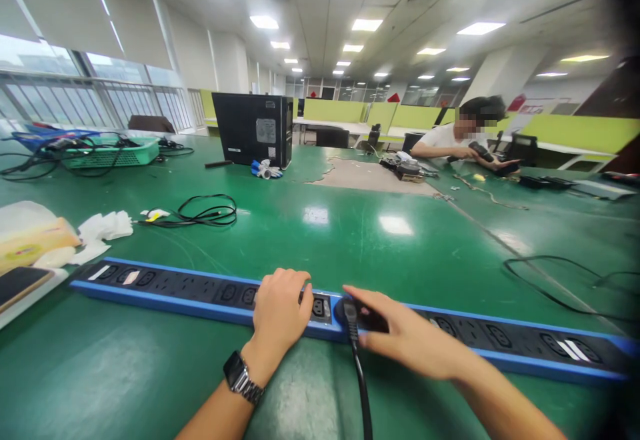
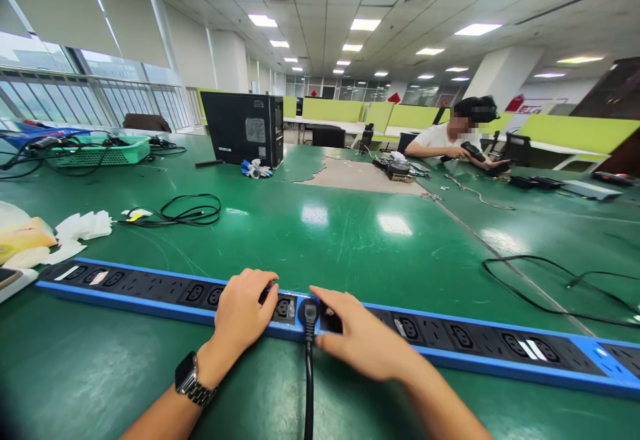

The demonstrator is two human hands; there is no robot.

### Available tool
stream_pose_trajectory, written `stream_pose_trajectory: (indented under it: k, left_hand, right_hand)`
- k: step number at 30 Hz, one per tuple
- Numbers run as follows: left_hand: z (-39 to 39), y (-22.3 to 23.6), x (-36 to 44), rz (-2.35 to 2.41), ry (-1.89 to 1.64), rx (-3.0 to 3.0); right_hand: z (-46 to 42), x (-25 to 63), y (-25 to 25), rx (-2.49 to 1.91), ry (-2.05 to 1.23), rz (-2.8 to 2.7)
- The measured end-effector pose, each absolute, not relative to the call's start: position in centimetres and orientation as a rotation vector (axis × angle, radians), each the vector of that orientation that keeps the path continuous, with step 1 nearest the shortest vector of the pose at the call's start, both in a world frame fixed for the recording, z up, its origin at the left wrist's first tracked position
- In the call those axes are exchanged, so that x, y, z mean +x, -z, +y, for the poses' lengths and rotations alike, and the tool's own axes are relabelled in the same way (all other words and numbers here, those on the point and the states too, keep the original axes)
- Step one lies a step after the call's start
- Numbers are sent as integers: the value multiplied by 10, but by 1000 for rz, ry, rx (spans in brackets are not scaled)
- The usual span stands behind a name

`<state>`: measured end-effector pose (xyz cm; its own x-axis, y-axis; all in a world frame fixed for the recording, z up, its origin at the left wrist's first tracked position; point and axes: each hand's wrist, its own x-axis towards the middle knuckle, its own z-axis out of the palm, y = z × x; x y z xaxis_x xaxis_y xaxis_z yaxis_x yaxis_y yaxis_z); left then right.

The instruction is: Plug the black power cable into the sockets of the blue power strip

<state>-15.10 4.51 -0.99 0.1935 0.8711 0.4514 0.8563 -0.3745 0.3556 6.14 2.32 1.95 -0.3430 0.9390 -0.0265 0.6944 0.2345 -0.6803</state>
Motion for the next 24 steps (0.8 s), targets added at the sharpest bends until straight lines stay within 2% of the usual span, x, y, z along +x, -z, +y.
stream_pose_trajectory:
  k: [2, 3, 8, 14, 24]
  left_hand:
    - [44, 9, -151, 1771, -901, 2417]
    - [44, 8, -150, 1784, -873, 2426]
    - [41, 1, -149, 1893, -661, 2452]
    - [43, 3, -152, 1832, -583, 2470]
    - [46, -2, -151, 1892, -541, 2277]
  right_hand:
    - [38, 53, -40, -1615, -1017, -2062]
    - [45, 43, -48, -1649, -980, -2082]
    - [60, -18, -54, -2008, -537, -2272]
    - [60, -29, -36, -2069, -365, -2276]
    - [62, -33, -37, -2062, -194, -2298]
